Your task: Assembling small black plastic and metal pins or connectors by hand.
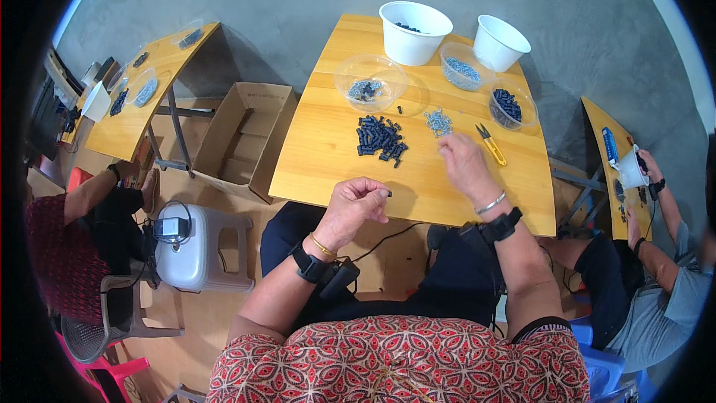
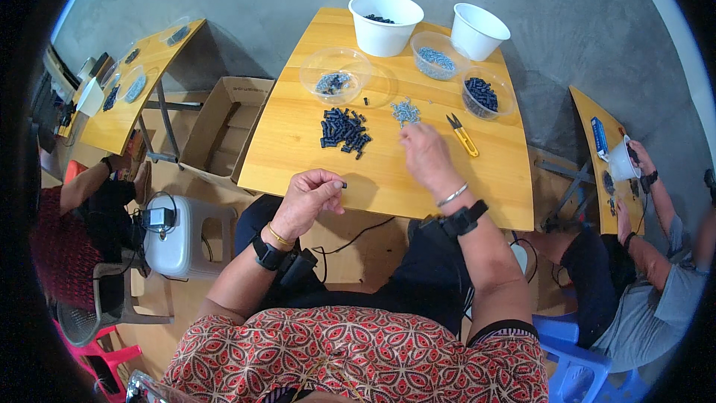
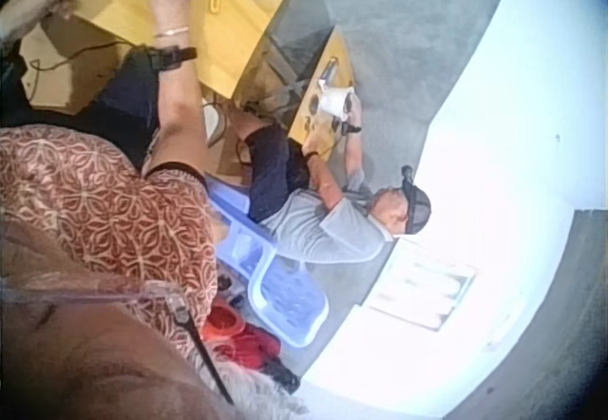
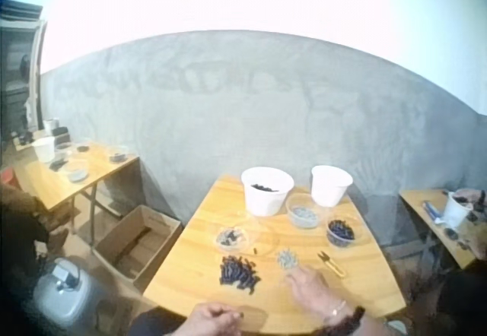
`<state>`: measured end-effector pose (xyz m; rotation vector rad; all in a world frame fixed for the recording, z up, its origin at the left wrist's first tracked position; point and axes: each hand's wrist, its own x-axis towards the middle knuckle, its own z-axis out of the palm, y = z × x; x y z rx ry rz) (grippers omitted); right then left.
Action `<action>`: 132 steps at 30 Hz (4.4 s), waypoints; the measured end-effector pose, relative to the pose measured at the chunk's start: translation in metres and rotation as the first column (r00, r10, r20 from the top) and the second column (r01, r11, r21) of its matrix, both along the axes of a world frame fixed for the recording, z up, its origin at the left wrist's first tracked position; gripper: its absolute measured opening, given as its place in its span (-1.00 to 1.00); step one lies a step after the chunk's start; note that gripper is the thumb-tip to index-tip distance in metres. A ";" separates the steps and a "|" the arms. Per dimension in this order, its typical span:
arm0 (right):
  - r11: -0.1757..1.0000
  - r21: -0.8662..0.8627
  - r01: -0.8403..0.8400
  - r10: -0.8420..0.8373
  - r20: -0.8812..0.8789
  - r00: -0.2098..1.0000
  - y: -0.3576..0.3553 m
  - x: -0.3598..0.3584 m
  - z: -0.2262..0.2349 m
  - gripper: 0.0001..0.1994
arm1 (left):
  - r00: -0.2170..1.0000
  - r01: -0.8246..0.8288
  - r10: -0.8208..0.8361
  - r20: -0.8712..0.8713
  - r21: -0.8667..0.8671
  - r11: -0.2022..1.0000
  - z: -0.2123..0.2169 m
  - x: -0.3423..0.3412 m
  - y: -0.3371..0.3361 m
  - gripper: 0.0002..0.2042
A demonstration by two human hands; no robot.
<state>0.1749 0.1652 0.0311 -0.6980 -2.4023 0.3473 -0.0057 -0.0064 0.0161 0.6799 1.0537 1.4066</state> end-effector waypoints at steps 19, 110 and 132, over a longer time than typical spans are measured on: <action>0.998 -0.050 0.029 -0.027 0.045 0.999 0.010 0.017 -0.001 -0.80 | 0.984 0.024 -0.036 0.173 0.073 0.997 -0.010 -0.006 0.006 -0.92; 0.733 -0.543 -0.408 0.051 -0.555 0.830 -0.112 -0.005 0.034 -0.98 | 0.855 0.027 -0.128 0.502 0.205 0.978 0.027 0.025 -0.026 -0.87; 0.940 -0.219 -0.261 0.161 -0.392 0.906 -0.119 -0.010 0.038 -0.92 | 0.896 0.028 -0.114 0.430 0.201 0.979 0.021 0.029 -0.024 -0.88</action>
